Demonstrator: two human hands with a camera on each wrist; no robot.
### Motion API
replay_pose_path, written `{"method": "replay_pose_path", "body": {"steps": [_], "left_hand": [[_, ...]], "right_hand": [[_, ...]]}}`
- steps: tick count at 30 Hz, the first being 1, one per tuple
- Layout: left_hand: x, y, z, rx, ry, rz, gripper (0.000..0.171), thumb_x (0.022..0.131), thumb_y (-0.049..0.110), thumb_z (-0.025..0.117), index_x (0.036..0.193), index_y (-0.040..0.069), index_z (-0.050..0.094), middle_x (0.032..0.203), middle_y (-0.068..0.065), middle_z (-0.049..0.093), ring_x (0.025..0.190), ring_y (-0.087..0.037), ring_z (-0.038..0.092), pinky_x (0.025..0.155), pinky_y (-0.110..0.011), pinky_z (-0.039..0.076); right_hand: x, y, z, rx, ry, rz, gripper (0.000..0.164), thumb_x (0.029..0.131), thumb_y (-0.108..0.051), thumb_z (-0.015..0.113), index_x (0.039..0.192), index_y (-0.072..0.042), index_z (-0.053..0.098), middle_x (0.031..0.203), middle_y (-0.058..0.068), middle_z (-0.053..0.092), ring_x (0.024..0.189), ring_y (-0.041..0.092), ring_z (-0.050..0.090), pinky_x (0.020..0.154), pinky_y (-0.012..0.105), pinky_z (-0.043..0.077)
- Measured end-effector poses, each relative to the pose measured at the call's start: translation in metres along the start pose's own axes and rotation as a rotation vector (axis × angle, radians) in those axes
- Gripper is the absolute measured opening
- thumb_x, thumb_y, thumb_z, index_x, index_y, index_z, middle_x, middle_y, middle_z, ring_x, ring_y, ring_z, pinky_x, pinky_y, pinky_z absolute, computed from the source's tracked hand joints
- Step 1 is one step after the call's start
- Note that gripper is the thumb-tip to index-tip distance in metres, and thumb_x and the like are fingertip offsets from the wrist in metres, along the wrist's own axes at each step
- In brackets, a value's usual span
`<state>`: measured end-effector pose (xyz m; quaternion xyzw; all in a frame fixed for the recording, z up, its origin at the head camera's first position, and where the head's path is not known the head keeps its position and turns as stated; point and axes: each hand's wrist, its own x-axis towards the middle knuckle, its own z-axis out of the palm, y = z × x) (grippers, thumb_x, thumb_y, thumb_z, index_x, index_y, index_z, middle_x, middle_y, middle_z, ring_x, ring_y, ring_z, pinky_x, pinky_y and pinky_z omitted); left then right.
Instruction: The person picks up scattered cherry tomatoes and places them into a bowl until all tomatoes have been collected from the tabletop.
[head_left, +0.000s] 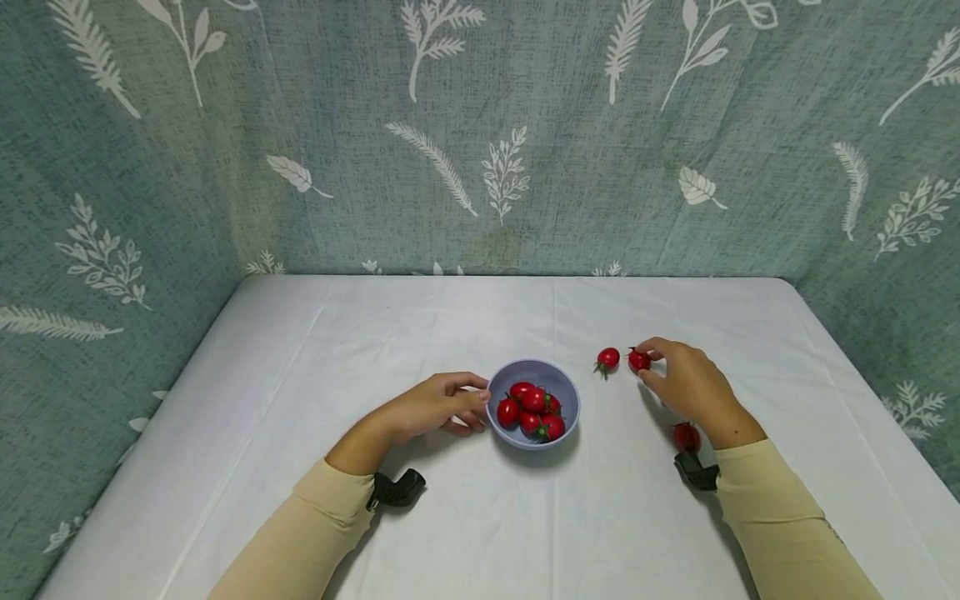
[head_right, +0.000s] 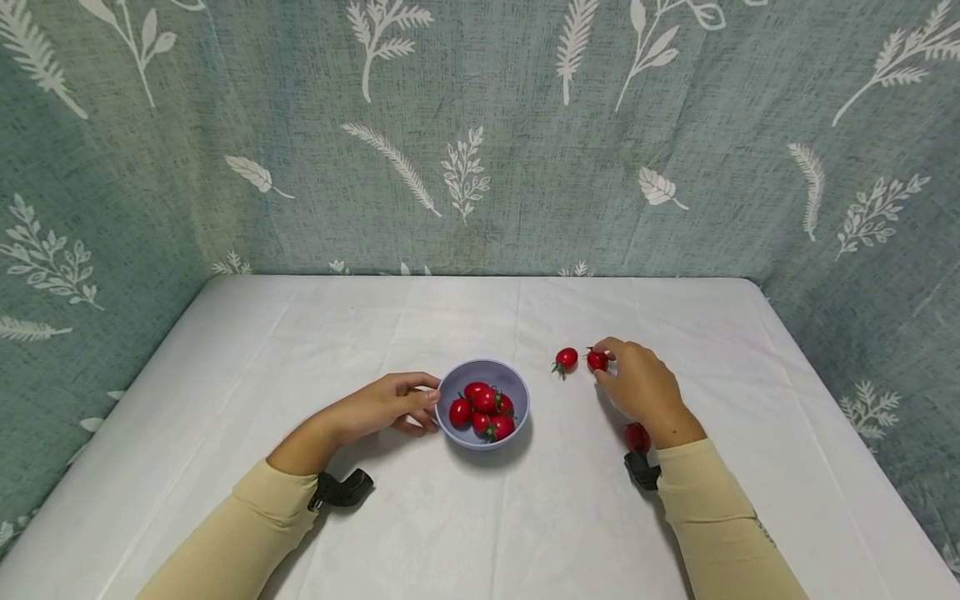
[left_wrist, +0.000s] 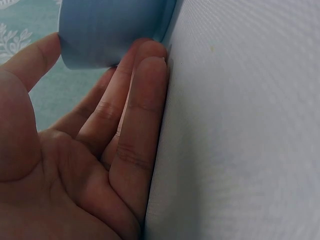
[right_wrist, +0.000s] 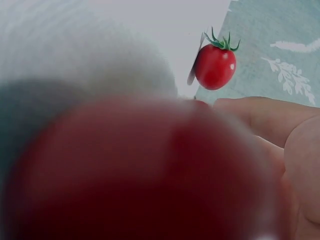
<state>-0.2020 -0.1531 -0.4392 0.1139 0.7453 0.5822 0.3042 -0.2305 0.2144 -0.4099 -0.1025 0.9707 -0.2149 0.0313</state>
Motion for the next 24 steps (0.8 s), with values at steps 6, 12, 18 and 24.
{"method": "replay_pose_path", "body": {"steps": [6, 12, 18, 24], "left_hand": [[0.0002, -0.0012, -0.0002, 0.003, 0.000, 0.005, 0.047, 0.103, 0.031, 0.057, 0.139, 0.001, 0.052, 0.119, -0.017, 0.069, 0.098, -0.019, 0.071, 0.088, -0.038, 0.060], [0.0009, -0.0017, -0.0011, 0.003, -0.004, 0.004, 0.047, 0.103, 0.031, 0.057, 0.139, 0.001, 0.052, 0.120, -0.017, 0.068, 0.098, -0.020, 0.071, 0.088, -0.038, 0.060], [0.0012, -0.0026, -0.0016, 0.004, -0.008, 0.009, 0.048, 0.103, 0.031, 0.057, 0.140, 0.001, 0.051, 0.121, -0.018, 0.067, 0.099, -0.020, 0.071, 0.088, -0.038, 0.060], [0.0010, -0.0019, -0.0017, 0.003, -0.004, 0.004, 0.047, 0.103, 0.030, 0.057, 0.140, 0.001, 0.051, 0.120, -0.018, 0.068, 0.098, -0.019, 0.071, 0.088, -0.038, 0.060]], "right_hand": [[0.0009, -0.0002, 0.0007, 0.014, -0.036, 0.023, 0.038, 0.092, -0.013, 0.070, 0.127, -0.004, 0.059, 0.123, 0.028, 0.065, 0.071, 0.022, 0.056, 0.051, 0.027, 0.043], [0.0006, 0.0003, 0.0013, 0.018, -0.057, 0.042, 0.038, 0.091, -0.014, 0.071, 0.126, -0.005, 0.059, 0.118, 0.028, 0.066, 0.072, 0.022, 0.058, 0.052, 0.028, 0.045], [0.0005, 0.0001, 0.0018, 0.015, -0.056, 0.040, 0.038, 0.091, -0.014, 0.072, 0.125, -0.006, 0.059, 0.117, 0.027, 0.067, 0.075, 0.024, 0.060, 0.053, 0.027, 0.046], [0.0006, -0.0002, 0.0018, 0.015, -0.060, 0.042, 0.035, 0.091, -0.014, 0.071, 0.123, -0.007, 0.059, 0.116, 0.027, 0.067, 0.071, 0.022, 0.057, 0.052, 0.028, 0.045]]}}
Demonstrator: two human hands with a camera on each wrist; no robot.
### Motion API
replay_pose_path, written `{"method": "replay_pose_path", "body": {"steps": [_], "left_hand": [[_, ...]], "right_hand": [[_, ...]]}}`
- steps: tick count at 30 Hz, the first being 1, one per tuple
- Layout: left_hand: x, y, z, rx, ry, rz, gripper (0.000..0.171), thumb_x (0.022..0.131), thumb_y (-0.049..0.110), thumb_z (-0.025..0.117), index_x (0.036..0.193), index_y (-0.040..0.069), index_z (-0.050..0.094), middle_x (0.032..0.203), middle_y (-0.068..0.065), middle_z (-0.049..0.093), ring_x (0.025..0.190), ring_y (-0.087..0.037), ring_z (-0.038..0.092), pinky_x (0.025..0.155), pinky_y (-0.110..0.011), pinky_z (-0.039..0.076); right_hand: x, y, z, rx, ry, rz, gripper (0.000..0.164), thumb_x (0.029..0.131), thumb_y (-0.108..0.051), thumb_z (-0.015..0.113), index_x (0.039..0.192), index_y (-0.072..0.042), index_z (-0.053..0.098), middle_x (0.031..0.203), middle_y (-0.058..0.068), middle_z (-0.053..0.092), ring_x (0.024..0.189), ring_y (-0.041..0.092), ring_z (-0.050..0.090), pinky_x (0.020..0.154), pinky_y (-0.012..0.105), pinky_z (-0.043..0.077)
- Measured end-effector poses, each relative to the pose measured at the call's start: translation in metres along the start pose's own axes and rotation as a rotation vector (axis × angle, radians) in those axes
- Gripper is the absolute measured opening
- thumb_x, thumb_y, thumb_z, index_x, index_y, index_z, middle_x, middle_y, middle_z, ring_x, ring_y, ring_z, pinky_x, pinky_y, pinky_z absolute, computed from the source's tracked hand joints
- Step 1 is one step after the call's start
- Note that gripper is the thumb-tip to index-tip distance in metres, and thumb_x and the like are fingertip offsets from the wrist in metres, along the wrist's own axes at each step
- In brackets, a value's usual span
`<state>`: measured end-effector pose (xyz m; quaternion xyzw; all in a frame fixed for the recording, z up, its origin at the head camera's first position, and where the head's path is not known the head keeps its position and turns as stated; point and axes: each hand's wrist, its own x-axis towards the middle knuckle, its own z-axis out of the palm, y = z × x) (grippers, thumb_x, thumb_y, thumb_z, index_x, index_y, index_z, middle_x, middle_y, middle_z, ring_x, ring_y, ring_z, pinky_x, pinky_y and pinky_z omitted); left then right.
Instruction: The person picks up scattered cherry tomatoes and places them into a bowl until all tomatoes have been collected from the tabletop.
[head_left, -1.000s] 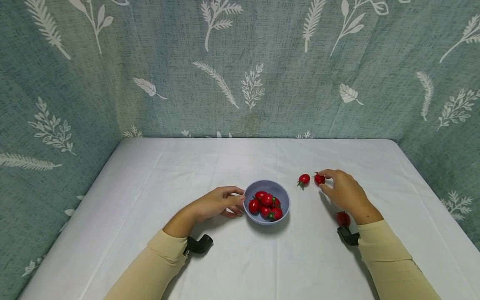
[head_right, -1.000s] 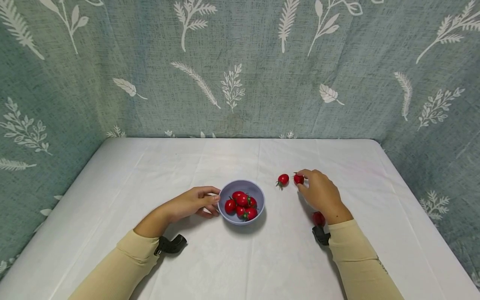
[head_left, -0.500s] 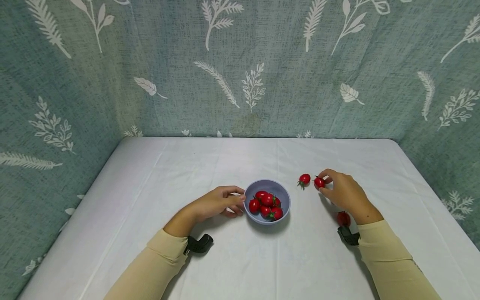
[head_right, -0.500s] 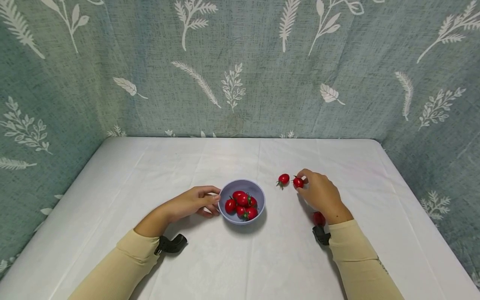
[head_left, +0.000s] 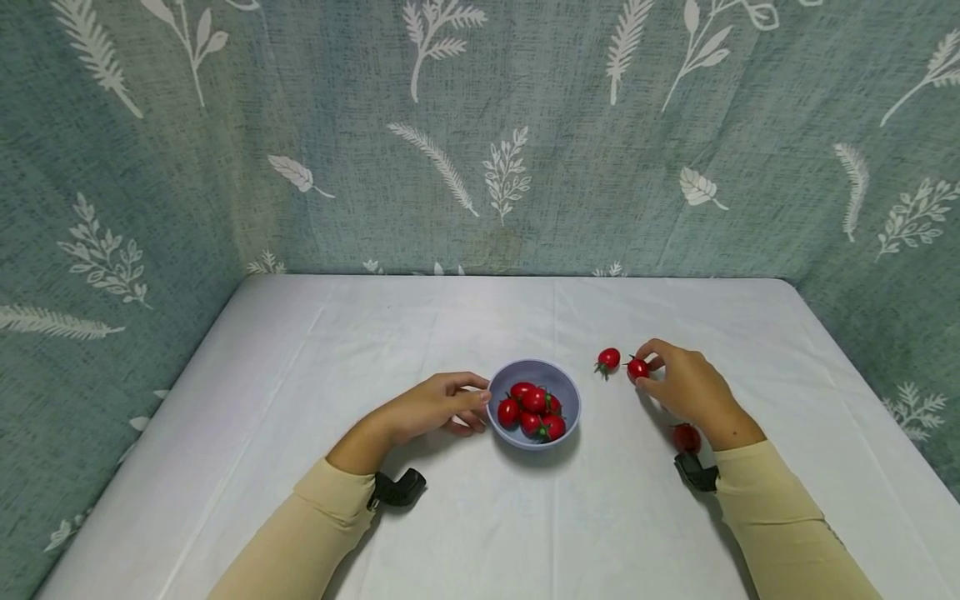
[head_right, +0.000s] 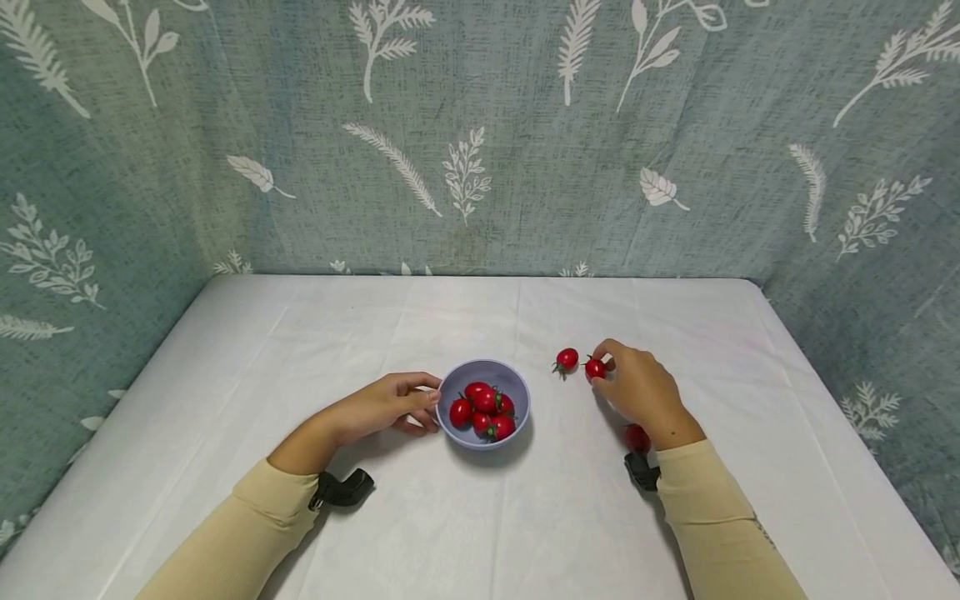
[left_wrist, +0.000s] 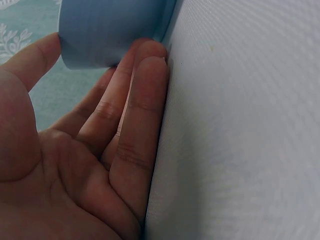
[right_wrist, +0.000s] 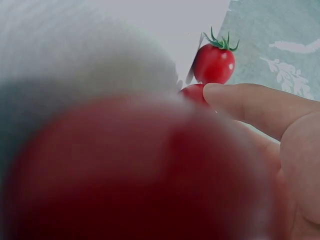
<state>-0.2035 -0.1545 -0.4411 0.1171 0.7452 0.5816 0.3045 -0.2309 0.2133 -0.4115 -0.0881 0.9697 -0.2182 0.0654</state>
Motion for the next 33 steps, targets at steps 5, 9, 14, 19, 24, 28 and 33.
{"method": "replay_pose_path", "body": {"steps": [5, 9, 14, 19, 24, 28, 33], "left_hand": [[0.0013, -0.0002, 0.0009, -0.001, 0.003, -0.004, 0.047, 0.102, 0.031, 0.058, 0.139, 0.002, 0.052, 0.119, -0.017, 0.068, 0.097, -0.018, 0.071, 0.088, -0.037, 0.060], [0.0003, 0.0009, 0.0007, 0.000, 0.005, -0.005, 0.046, 0.103, 0.030, 0.057, 0.139, 0.002, 0.053, 0.119, -0.017, 0.068, 0.097, -0.019, 0.071, 0.088, -0.038, 0.059], [-0.0008, 0.0011, 0.0006, 0.000, 0.002, 0.000, 0.048, 0.103, 0.031, 0.057, 0.140, 0.001, 0.052, 0.120, -0.017, 0.068, 0.098, -0.020, 0.071, 0.088, -0.039, 0.060], [-0.0013, 0.0015, 0.0011, -0.002, 0.001, 0.000, 0.049, 0.103, 0.032, 0.057, 0.141, 0.001, 0.051, 0.121, -0.018, 0.067, 0.099, -0.019, 0.071, 0.089, -0.038, 0.059], [-0.0013, 0.0028, 0.0012, 0.000, 0.000, -0.003, 0.049, 0.103, 0.032, 0.057, 0.141, 0.001, 0.051, 0.121, -0.018, 0.068, 0.099, -0.019, 0.071, 0.088, -0.038, 0.059], [-0.0010, 0.0031, 0.0012, 0.002, 0.000, 0.001, 0.048, 0.103, 0.032, 0.056, 0.140, 0.001, 0.051, 0.120, -0.018, 0.068, 0.099, -0.019, 0.071, 0.089, -0.038, 0.059], [-0.0006, 0.0030, 0.0013, 0.004, 0.000, 0.000, 0.048, 0.103, 0.031, 0.056, 0.140, 0.001, 0.051, 0.120, -0.018, 0.068, 0.098, -0.019, 0.071, 0.089, -0.038, 0.059]], "right_hand": [[-0.0002, 0.0001, -0.0002, -0.001, -0.006, 0.004, 0.033, 0.092, -0.015, 0.071, 0.122, -0.007, 0.059, 0.116, 0.027, 0.068, 0.070, 0.022, 0.057, 0.052, 0.028, 0.045], [0.0000, -0.0011, -0.0001, -0.003, -0.014, 0.011, 0.032, 0.092, -0.016, 0.071, 0.121, -0.008, 0.059, 0.117, 0.027, 0.068, 0.073, 0.023, 0.059, 0.053, 0.028, 0.045], [-0.0004, -0.0024, 0.0001, -0.013, -0.011, 0.010, 0.032, 0.092, -0.016, 0.071, 0.121, -0.008, 0.059, 0.117, 0.027, 0.068, 0.074, 0.023, 0.059, 0.054, 0.028, 0.046], [-0.0010, -0.0029, 0.0001, -0.017, -0.003, 0.009, 0.032, 0.092, -0.015, 0.071, 0.121, -0.008, 0.059, 0.116, 0.026, 0.068, 0.073, 0.023, 0.059, 0.054, 0.028, 0.045], [-0.0017, -0.0027, -0.0005, -0.020, 0.014, 0.002, 0.033, 0.092, -0.016, 0.070, 0.122, -0.008, 0.059, 0.116, 0.025, 0.069, 0.071, 0.022, 0.057, 0.053, 0.028, 0.044], [-0.0019, -0.0028, -0.0012, -0.021, 0.040, -0.011, 0.033, 0.093, -0.019, 0.070, 0.122, -0.009, 0.059, 0.117, 0.024, 0.069, 0.074, 0.023, 0.059, 0.053, 0.028, 0.043], [-0.0028, -0.0042, -0.0028, -0.022, 0.059, -0.020, 0.033, 0.093, -0.021, 0.070, 0.122, -0.010, 0.059, 0.118, 0.024, 0.069, 0.080, 0.025, 0.062, 0.054, 0.028, 0.043]]}}
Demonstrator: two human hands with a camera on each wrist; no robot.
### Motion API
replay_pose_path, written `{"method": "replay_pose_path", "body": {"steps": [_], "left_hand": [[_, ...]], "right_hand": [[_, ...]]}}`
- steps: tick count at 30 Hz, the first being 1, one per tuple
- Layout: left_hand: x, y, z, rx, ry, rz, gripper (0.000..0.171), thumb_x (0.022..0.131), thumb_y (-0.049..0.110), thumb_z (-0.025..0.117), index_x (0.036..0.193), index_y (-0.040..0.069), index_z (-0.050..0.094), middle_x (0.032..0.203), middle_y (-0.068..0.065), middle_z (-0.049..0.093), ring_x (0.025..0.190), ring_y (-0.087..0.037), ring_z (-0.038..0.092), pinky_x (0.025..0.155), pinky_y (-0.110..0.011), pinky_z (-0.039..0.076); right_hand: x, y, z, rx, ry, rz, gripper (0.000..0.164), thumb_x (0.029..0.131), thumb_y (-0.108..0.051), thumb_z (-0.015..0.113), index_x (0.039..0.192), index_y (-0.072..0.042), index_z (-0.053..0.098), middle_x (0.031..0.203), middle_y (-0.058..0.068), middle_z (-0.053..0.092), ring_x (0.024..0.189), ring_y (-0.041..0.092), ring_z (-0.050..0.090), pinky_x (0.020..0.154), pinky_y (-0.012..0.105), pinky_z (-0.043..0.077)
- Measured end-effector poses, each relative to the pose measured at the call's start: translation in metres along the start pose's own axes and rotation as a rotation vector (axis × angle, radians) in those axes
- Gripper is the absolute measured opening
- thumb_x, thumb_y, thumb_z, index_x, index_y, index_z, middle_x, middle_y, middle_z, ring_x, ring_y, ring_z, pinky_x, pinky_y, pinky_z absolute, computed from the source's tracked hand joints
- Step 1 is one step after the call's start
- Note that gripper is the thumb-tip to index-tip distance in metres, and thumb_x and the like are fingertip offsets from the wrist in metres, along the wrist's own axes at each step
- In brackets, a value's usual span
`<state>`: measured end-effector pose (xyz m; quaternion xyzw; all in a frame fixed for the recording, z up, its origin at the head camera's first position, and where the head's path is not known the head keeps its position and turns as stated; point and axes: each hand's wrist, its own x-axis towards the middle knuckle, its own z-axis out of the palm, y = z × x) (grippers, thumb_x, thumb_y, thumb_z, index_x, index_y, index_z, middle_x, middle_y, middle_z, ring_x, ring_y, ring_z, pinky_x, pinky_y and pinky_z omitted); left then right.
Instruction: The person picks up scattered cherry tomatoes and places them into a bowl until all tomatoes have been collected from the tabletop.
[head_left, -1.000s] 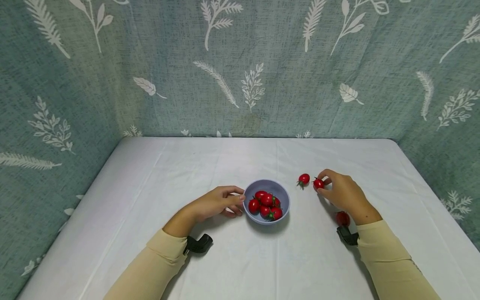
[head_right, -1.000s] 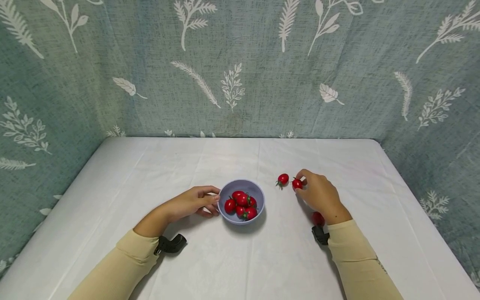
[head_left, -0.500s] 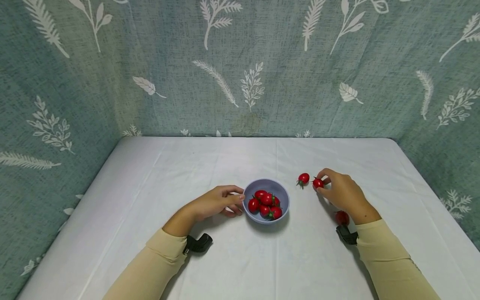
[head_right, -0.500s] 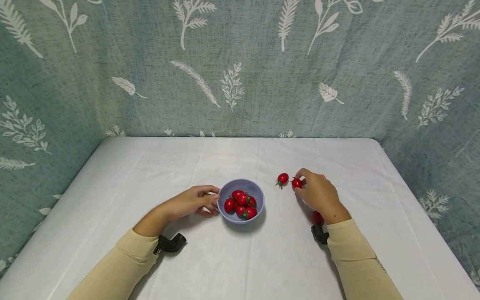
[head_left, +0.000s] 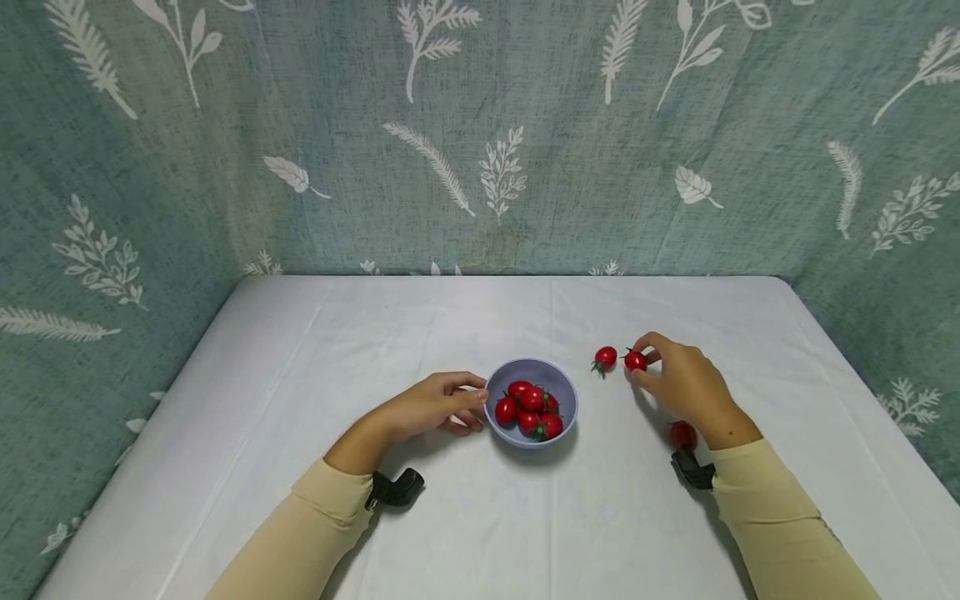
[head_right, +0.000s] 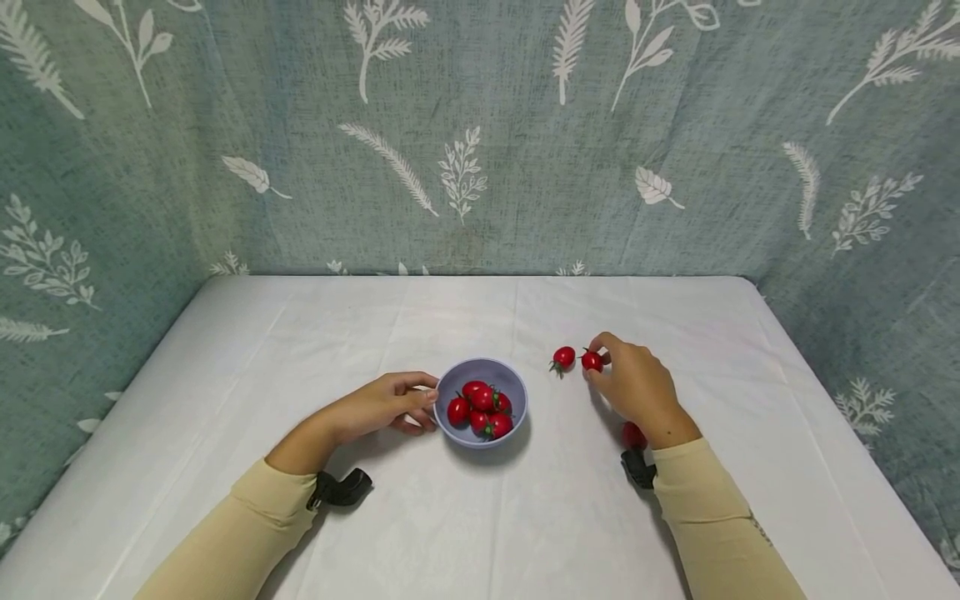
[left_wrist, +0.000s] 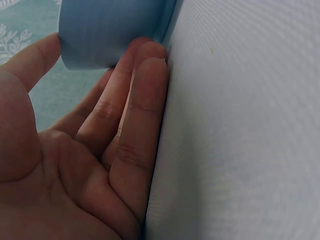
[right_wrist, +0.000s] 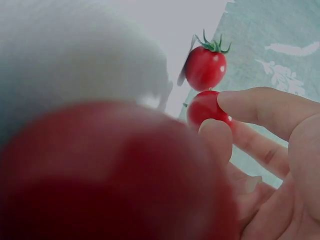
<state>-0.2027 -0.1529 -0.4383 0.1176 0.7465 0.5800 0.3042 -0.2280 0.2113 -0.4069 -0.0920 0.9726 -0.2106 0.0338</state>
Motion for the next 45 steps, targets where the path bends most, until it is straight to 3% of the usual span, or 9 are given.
{"method": "replay_pose_path", "body": {"steps": [5, 12, 17, 27, 36, 45], "left_hand": [[-0.001, 0.001, 0.000, 0.002, 0.001, -0.001, 0.048, 0.103, 0.031, 0.056, 0.140, 0.001, 0.051, 0.119, -0.017, 0.068, 0.098, -0.019, 0.071, 0.089, -0.038, 0.059], [-0.001, 0.003, 0.001, -0.001, 0.005, -0.004, 0.047, 0.103, 0.030, 0.057, 0.140, 0.001, 0.051, 0.120, -0.019, 0.067, 0.098, -0.019, 0.071, 0.089, -0.039, 0.059], [0.000, 0.001, 0.001, -0.007, 0.000, -0.002, 0.048, 0.103, 0.031, 0.057, 0.140, 0.000, 0.051, 0.121, -0.019, 0.067, 0.098, -0.019, 0.071, 0.089, -0.039, 0.060], [0.000, 0.000, 0.001, -0.008, 0.003, -0.001, 0.049, 0.103, 0.031, 0.058, 0.140, 0.000, 0.051, 0.122, -0.019, 0.066, 0.098, -0.019, 0.071, 0.089, -0.039, 0.059], [-0.001, -0.001, 0.001, -0.012, 0.002, 0.001, 0.048, 0.103, 0.031, 0.057, 0.140, 0.000, 0.051, 0.121, -0.019, 0.066, 0.098, -0.019, 0.071, 0.089, -0.039, 0.059], [-0.002, 0.001, 0.001, -0.013, 0.003, 0.000, 0.047, 0.104, 0.030, 0.056, 0.140, 0.001, 0.051, 0.121, -0.019, 0.066, 0.099, -0.020, 0.071, 0.090, -0.039, 0.059]], "right_hand": [[-0.002, -0.003, -0.002, 0.010, 0.005, -0.017, 0.032, 0.093, -0.018, 0.069, 0.122, -0.009, 0.059, 0.119, 0.024, 0.069, 0.065, 0.021, 0.053, 0.049, 0.028, 0.039], [-0.006, -0.011, -0.005, 0.000, 0.045, -0.056, 0.031, 0.091, -0.017, 0.070, 0.120, -0.010, 0.060, 0.116, 0.021, 0.071, 0.069, 0.022, 0.055, 0.050, 0.028, 0.037], [-0.009, -0.018, -0.007, -0.001, 0.079, -0.091, 0.032, 0.091, -0.015, 0.071, 0.120, -0.009, 0.060, 0.114, 0.021, 0.071, 0.056, 0.019, 0.040, 0.046, 0.028, 0.032], [-0.016, -0.033, -0.007, -0.002, 0.138, -0.157, 0.033, 0.090, -0.017, 0.072, 0.121, -0.010, 0.062, 0.111, 0.018, 0.073, 0.053, 0.016, 0.032, 0.047, 0.028, 0.029], [-0.022, -0.045, -0.006, 0.012, 0.172, -0.238, 0.029, 0.091, -0.017, 0.071, 0.118, -0.012, 0.064, 0.109, 0.012, 0.074, 0.050, 0.014, 0.033, 0.051, 0.029, 0.032], [-0.029, -0.055, -0.001, -0.010, 0.224, -0.321, 0.029, 0.088, -0.014, 0.074, 0.116, -0.013, 0.066, 0.098, 0.002, 0.072, 0.057, 0.009, 0.045, 0.054, 0.025, 0.041]]}}
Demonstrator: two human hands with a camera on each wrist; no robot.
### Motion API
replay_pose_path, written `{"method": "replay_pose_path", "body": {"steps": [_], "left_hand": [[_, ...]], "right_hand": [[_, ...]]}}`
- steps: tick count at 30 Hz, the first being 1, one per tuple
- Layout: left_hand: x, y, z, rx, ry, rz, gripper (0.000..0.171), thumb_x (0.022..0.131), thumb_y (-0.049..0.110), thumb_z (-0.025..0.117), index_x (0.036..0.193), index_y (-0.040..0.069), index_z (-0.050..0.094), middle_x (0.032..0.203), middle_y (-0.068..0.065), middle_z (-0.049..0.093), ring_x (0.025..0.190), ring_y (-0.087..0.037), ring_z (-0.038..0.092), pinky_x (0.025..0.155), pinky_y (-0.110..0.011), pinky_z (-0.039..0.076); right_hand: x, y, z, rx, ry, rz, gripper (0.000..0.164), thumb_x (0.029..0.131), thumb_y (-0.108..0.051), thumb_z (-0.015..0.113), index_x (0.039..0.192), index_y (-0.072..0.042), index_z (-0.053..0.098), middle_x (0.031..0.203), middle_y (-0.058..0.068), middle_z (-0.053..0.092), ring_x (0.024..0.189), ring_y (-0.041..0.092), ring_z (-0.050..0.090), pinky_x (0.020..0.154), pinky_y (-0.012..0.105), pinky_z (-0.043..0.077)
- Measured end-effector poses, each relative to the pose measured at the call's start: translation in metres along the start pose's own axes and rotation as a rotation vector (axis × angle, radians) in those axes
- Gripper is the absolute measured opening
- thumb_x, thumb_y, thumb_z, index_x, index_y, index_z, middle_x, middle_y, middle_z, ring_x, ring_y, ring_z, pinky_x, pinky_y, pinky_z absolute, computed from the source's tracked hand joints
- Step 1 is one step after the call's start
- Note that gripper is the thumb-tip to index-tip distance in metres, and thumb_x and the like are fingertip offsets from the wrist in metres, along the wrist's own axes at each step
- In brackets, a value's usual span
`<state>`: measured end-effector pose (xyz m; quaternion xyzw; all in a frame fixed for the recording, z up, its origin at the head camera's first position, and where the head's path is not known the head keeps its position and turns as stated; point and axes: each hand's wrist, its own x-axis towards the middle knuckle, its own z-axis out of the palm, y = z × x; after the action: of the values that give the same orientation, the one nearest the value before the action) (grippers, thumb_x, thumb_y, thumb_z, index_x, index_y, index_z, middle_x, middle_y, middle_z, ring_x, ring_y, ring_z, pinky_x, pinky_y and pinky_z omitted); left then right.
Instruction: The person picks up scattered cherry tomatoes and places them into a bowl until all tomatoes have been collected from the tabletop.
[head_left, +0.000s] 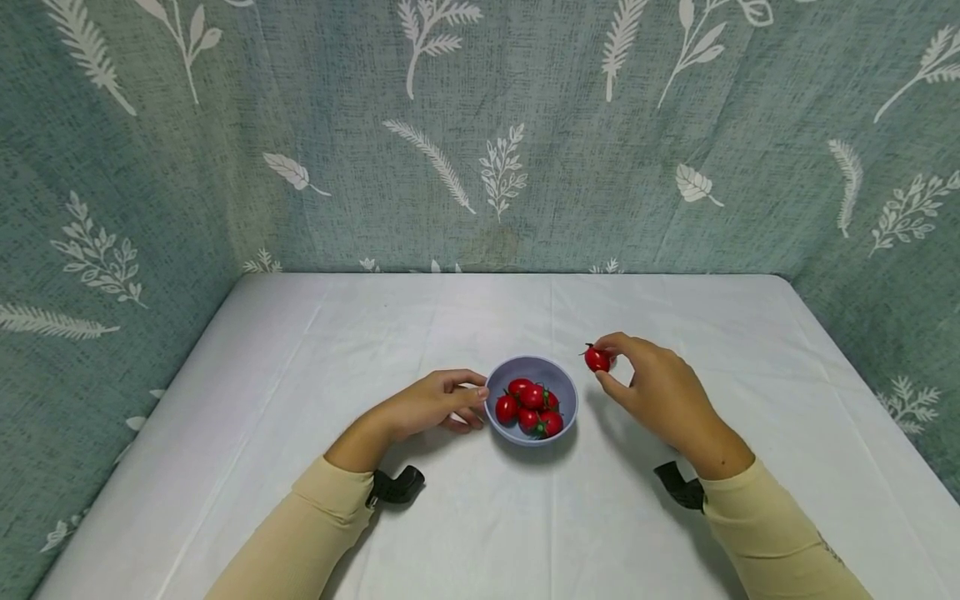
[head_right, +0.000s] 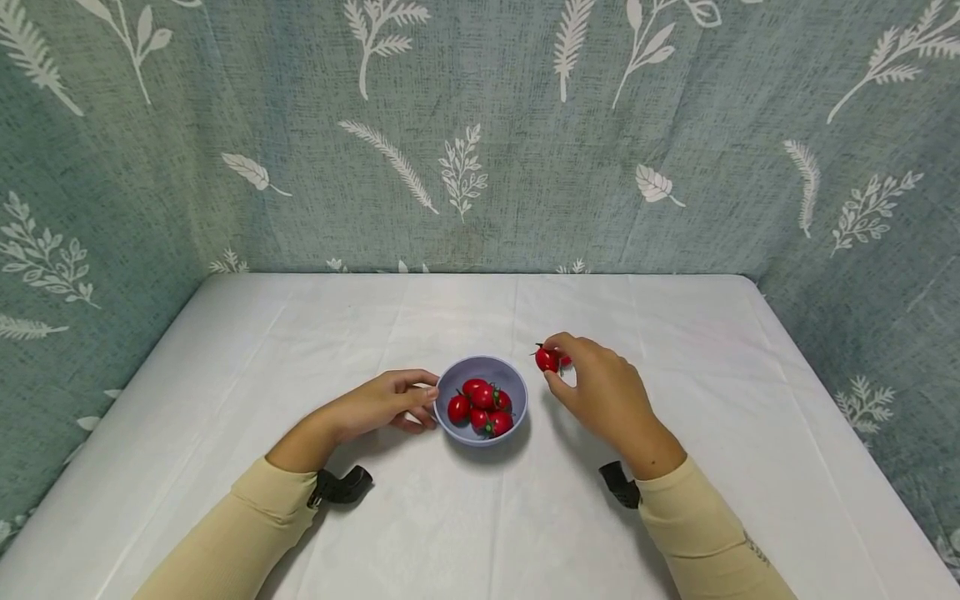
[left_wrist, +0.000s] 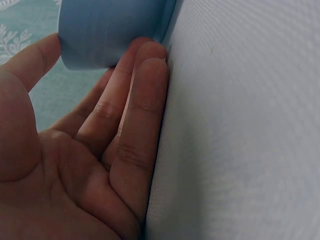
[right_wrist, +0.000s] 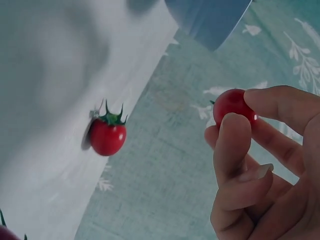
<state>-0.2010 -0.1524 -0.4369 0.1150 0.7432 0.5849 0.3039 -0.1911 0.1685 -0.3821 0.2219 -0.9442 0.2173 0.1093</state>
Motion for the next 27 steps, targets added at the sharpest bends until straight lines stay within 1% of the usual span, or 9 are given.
{"method": "replay_pose_path", "body": {"steps": [4, 16, 23, 27], "left_hand": [[0.000, -0.001, 0.000, 0.002, -0.004, 0.005, 0.048, 0.103, 0.030, 0.056, 0.140, 0.000, 0.051, 0.120, -0.018, 0.066, 0.099, -0.020, 0.071, 0.090, -0.039, 0.059], [0.000, -0.001, 0.000, 0.005, 0.005, -0.001, 0.048, 0.103, 0.031, 0.057, 0.140, 0.001, 0.051, 0.120, -0.018, 0.067, 0.098, -0.020, 0.071, 0.089, -0.039, 0.059], [0.000, -0.001, 0.000, 0.007, 0.004, 0.005, 0.046, 0.104, 0.031, 0.056, 0.139, 0.001, 0.052, 0.117, -0.018, 0.068, 0.099, -0.020, 0.071, 0.089, -0.039, 0.059], [0.000, -0.002, 0.000, 0.004, 0.001, 0.012, 0.046, 0.104, 0.031, 0.055, 0.138, 0.001, 0.052, 0.118, -0.018, 0.069, 0.099, -0.020, 0.071, 0.090, -0.040, 0.059]], "right_hand": [[-0.002, -0.005, 0.002, 0.002, 0.014, -0.033, 0.030, 0.087, -0.013, 0.075, 0.116, -0.013, 0.067, 0.094, 0.001, 0.072, 0.058, 0.008, 0.047, 0.055, 0.024, 0.042], [-0.007, -0.021, 0.003, 0.005, 0.014, -0.076, 0.033, 0.085, -0.013, 0.078, 0.117, -0.014, 0.068, 0.099, -0.001, 0.071, 0.066, 0.008, 0.050, 0.056, 0.021, 0.046], [-0.010, -0.025, 0.008, 0.037, -0.019, -0.101, 0.033, 0.085, -0.014, 0.079, 0.117, -0.014, 0.068, 0.107, 0.000, 0.074, 0.061, 0.005, 0.047, 0.056, 0.020, 0.046], [-0.010, -0.026, 0.011, 0.055, -0.042, -0.129, 0.035, 0.084, -0.014, 0.081, 0.116, -0.015, 0.068, 0.110, -0.001, 0.074, 0.066, 0.006, 0.053, 0.059, 0.021, 0.048]]}}
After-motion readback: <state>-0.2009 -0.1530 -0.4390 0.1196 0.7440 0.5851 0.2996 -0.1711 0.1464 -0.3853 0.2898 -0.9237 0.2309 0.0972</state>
